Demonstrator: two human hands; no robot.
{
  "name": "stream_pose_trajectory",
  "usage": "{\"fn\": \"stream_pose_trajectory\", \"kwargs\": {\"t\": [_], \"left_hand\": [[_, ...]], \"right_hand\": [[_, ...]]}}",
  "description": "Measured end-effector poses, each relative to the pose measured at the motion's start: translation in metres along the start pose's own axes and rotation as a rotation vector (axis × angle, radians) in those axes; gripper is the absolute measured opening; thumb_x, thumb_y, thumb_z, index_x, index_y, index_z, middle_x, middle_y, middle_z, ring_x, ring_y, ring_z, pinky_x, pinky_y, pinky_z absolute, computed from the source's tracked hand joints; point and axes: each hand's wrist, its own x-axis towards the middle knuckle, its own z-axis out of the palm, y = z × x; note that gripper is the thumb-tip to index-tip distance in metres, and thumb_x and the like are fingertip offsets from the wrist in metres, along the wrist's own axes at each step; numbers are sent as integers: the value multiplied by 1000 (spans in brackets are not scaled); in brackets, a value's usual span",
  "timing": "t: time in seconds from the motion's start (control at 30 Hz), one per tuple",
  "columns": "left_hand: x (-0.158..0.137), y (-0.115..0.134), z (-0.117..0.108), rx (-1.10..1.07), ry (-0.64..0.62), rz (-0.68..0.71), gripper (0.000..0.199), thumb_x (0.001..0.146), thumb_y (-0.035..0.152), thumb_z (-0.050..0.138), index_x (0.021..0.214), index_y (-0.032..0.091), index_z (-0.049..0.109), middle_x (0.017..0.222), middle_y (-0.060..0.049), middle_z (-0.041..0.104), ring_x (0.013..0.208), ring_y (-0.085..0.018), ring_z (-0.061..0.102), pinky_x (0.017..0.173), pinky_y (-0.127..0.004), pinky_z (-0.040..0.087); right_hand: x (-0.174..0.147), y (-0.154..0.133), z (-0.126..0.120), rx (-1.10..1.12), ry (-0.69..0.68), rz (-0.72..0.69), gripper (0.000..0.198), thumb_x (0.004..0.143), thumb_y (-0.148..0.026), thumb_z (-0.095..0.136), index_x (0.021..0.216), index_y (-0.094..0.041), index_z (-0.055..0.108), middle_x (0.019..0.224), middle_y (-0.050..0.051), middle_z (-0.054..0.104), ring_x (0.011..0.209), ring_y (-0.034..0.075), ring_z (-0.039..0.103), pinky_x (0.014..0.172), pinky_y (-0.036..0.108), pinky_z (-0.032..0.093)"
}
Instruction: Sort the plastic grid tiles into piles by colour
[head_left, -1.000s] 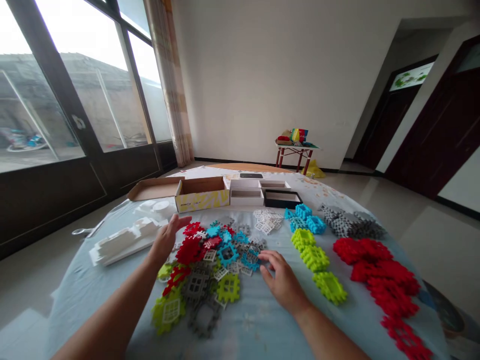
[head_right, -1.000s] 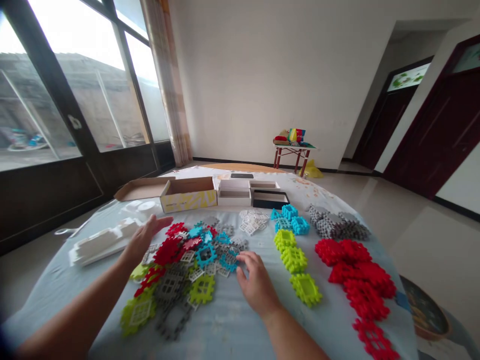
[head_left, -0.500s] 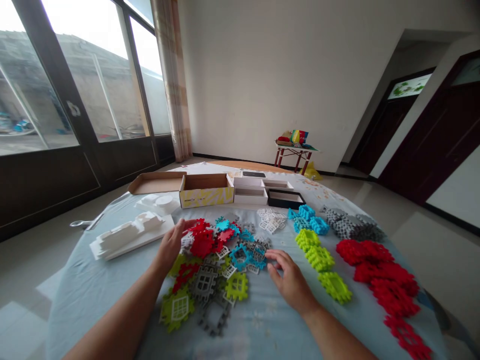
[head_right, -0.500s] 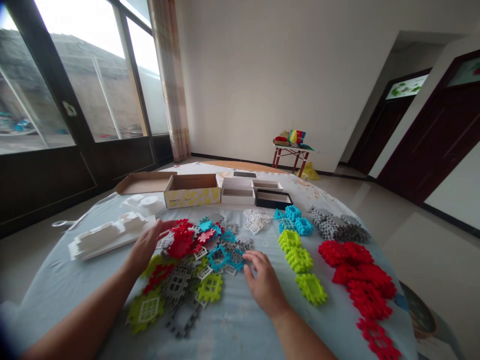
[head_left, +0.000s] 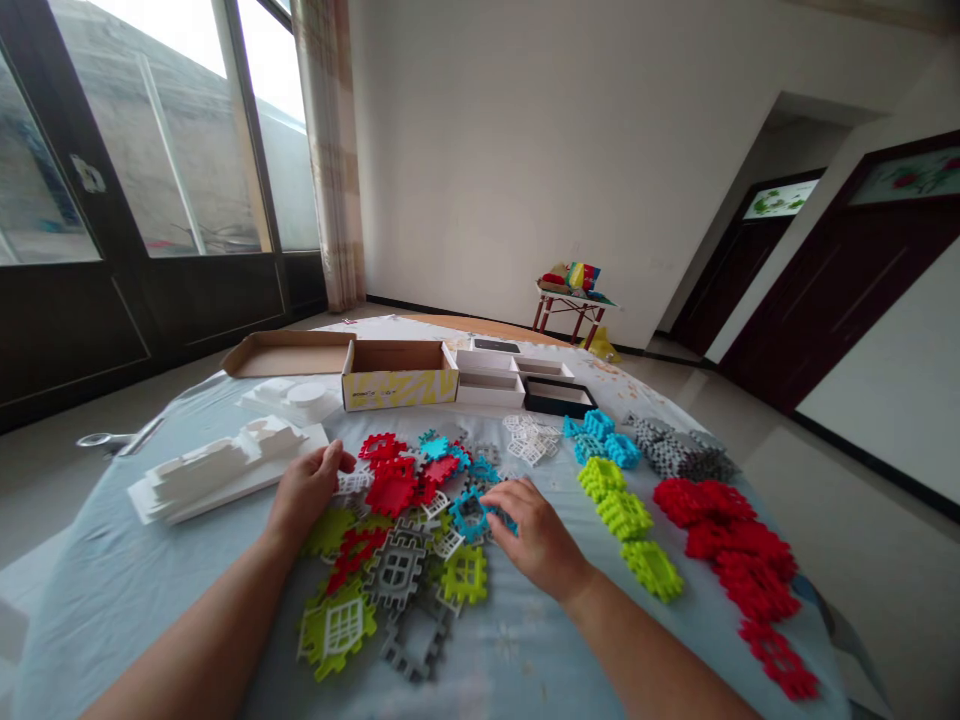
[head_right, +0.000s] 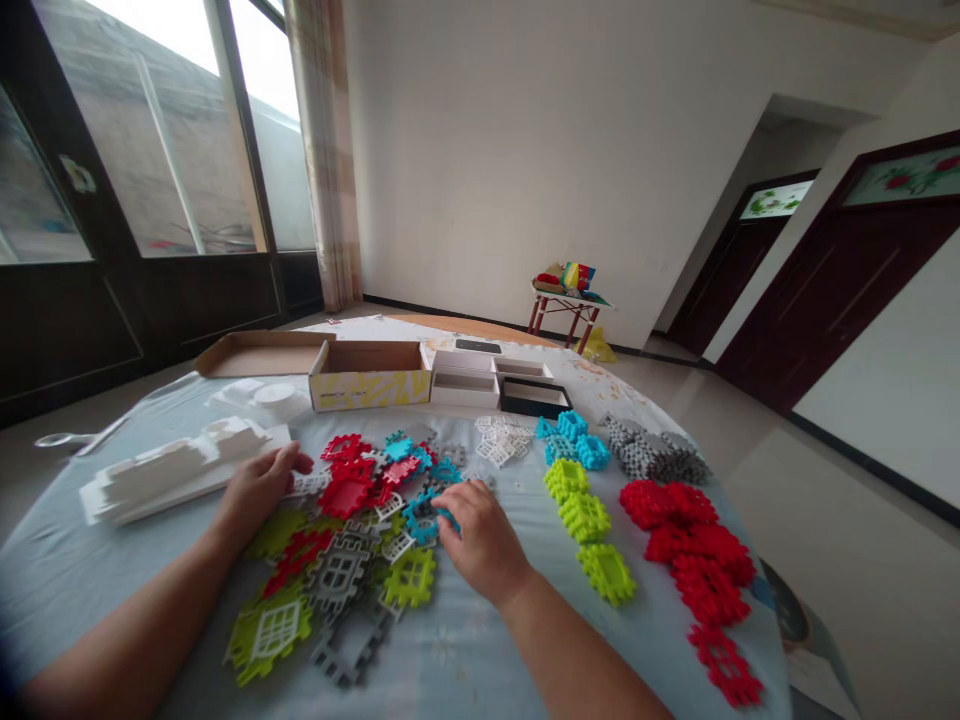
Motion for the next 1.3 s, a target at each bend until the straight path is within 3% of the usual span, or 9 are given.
{"fn": "stream_pose_trajectory", "kwargs": {"t": [0.3, 0.5, 0.9, 1.13, 1.3], "left_hand": [[10, -15, -2, -31, 3, -45, 49, 72, 59, 38, 65, 17, 62, 41, 1, 49, 42, -14, 42, 45, -26, 33], [8, -16, -1, 16, -38, -84, 49, 72, 60, 38, 69, 17, 63, 42, 3, 47, 44, -13, 42, 47, -25, 33], [5, -6, -3, 92, -80, -123, 56, 68, 64, 37, 78, 15, 63, 47, 2, 49, 47, -14, 43, 49, -26, 33], [12, -9, -5, 182, -107, -167, 59, 66, 65, 33, 81, 17, 64, 52, 1, 54, 50, -17, 47, 52, -28, 36], [26, -33, -4, 224, -116, -173, 61, 66, 68, 32, 86, 20, 64, 54, 2, 56, 51, -18, 51, 52, -28, 39]], "right_hand": [[-8, 11, 11, -24, -3, 49, 33, 75, -12, 53, 106, -22, 59, 106, 7, 56, 102, 21, 49, 91, 40, 38], [-11, 12, 12, -4, -54, 65, 17, 76, -18, 59, 91, -23, 64, 95, 5, 59, 95, 20, 52, 86, 38, 40], [-13, 21, 6, 45, 160, 60, 28, 76, -12, 55, 102, -22, 59, 100, 6, 58, 97, 19, 52, 92, 39, 41], [-6, 28, -31, -9, 270, 130, 24, 77, -18, 56, 100, -23, 60, 99, 5, 61, 96, 19, 54, 89, 37, 43], [-7, 83, -80, -137, 366, 290, 22, 77, -23, 56, 97, -19, 62, 98, 7, 62, 93, 19, 56, 85, 35, 45]]}}
